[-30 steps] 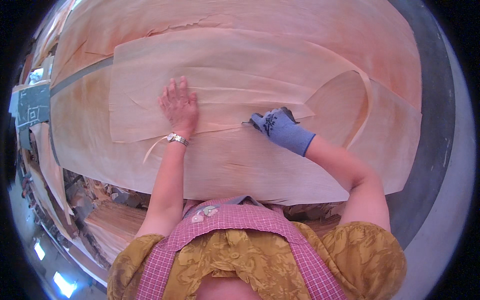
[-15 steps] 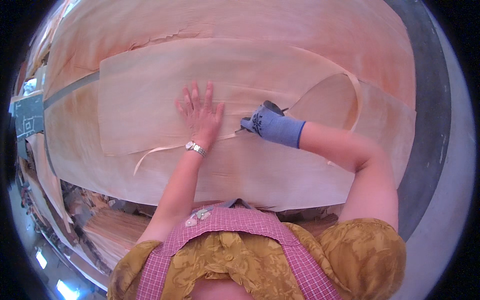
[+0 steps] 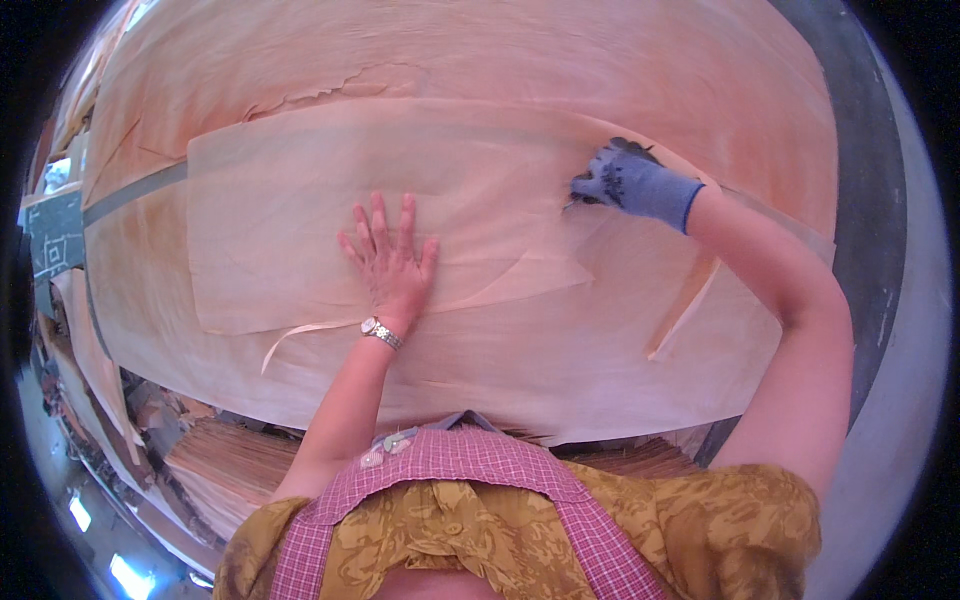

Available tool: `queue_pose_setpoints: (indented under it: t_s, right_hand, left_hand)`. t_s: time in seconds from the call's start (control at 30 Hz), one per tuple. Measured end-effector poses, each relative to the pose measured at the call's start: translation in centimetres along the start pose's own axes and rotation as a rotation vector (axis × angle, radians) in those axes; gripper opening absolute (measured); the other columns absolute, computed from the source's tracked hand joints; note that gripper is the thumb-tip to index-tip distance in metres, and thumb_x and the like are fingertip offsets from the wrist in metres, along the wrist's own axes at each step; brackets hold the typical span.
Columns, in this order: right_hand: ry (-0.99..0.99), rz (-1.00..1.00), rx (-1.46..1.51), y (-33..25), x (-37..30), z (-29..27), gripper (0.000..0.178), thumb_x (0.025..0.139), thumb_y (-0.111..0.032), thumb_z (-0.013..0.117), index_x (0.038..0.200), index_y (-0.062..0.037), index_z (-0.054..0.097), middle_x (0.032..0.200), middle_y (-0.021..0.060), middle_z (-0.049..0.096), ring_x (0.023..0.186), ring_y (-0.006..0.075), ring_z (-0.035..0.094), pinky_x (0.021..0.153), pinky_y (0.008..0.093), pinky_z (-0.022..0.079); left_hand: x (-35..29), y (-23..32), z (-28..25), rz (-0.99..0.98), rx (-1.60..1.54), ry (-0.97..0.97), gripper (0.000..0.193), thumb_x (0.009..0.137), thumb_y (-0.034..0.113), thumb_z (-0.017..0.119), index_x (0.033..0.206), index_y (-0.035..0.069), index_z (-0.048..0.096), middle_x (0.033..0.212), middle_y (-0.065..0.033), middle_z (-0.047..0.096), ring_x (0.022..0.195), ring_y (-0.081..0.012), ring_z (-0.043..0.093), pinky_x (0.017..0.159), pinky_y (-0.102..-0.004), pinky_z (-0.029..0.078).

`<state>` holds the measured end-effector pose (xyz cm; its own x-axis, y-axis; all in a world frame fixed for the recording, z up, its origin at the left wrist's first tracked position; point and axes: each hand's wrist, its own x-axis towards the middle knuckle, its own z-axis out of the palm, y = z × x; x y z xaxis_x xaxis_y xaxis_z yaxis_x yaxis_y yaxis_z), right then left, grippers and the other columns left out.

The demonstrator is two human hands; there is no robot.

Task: The person peels layers of wood veneer from a stack, places a smaller piece on top, and trims it using a hand-held blade before moving to another stack.

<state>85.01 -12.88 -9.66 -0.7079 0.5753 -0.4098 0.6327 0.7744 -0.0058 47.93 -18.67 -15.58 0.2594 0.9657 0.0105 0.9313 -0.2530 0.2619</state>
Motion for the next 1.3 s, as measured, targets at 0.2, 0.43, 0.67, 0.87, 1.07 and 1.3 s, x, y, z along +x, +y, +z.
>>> queue_pose_setpoints:
  t_s: [0.2, 0.43, 0.67, 0.87, 1.07, 1.3]
  right_hand:
    - [0.02, 0.233, -0.105, 3.9, -6.6, 2.6, 0.012, 0.091, -0.028, 0.057, 0.097, -0.0204, 0.063, 0.083, 0.0055, 0.062, 0.083, 0.0251, 0.061, 0.074, 0.0394, 0.046]
    - [0.483, 0.401, 0.412, -7.8, 3.2, -2.2, 0.016, 0.088, -0.019, 0.062, 0.1, -0.0075, 0.061, 0.095, 0.0121, 0.064, 0.092, 0.0313, 0.061, 0.077, 0.0436, 0.049]
    - [0.584, 0.485, 0.287, -12.2, 10.0, -1.5, 0.022, 0.091, -0.023, 0.061, 0.107, -0.0078, 0.06, 0.108, 0.0114, 0.065, 0.104, 0.0287, 0.061, 0.081, 0.0419, 0.052]
    - [0.419, 0.524, 0.252, -12.4, 10.9, -2.6, 0.02, 0.093, -0.025, 0.058, 0.105, -0.0092, 0.058, 0.103, 0.0089, 0.065, 0.1, 0.0267, 0.062, 0.076, 0.0419, 0.053]
    - [0.446, 0.41, 0.296, -15.3, 24.3, -11.4, 0.017, 0.097, -0.026, 0.051, 0.102, -0.0103, 0.057, 0.089, 0.0138, 0.066, 0.082, 0.0331, 0.064, 0.067, 0.0463, 0.051]
    - [0.513, 0.08, 0.166, -19.8, 47.6, -15.6, 0.012, 0.094, -0.022, 0.052, 0.101, -0.0139, 0.058, 0.087, 0.0103, 0.066, 0.081, 0.0285, 0.067, 0.069, 0.0419, 0.052]
  left_hand:
    - [-0.2, -0.1, 0.4, 0.016, -0.013, 0.023, 0.074, 0.087, 0.045, 0.058, 0.152, 0.03, 0.027, 0.16, -0.0101, 0.014, 0.148, -0.035, 0.011, 0.114, -0.065, 0.006]
    - [0.0, -0.3, 0.6, 0.019, -0.076, 0.08, 0.075, 0.086, 0.047, 0.06, 0.152, 0.027, 0.029, 0.159, -0.01, 0.018, 0.147, -0.0349, 0.012, 0.113, -0.0658, 0.007]
    - [1.8, -5.0, -1.8, 0.013, -0.162, -0.028, 0.072, 0.09, 0.047, 0.057, 0.15, 0.016, 0.031, 0.154, -0.0115, 0.031, 0.141, -0.0292, 0.029, 0.114, -0.0542, 0.018]
    - [3.2, -22.8, -3.6, -0.126, 0.057, 0.229, 0.064, 0.093, 0.04, 0.056, 0.144, 0.007, 0.039, 0.149, -0.0116, 0.039, 0.137, -0.0292, 0.035, 0.112, -0.0476, 0.027]
    - [2.6, -25.1, -4.0, -0.102, 0.077, 0.319, 0.057, 0.093, 0.034, 0.056, 0.141, 0.005, 0.044, 0.145, -0.0118, 0.043, 0.135, -0.0295, 0.039, 0.109, -0.0466, 0.031]
    - [3.6, -26.5, -4.6, -0.169, -0.179, 0.228, 0.052, 0.085, 0.031, 0.066, 0.128, 0.005, 0.051, 0.138, -0.0129, 0.048, 0.128, -0.0305, 0.043, 0.106, -0.0457, 0.033]
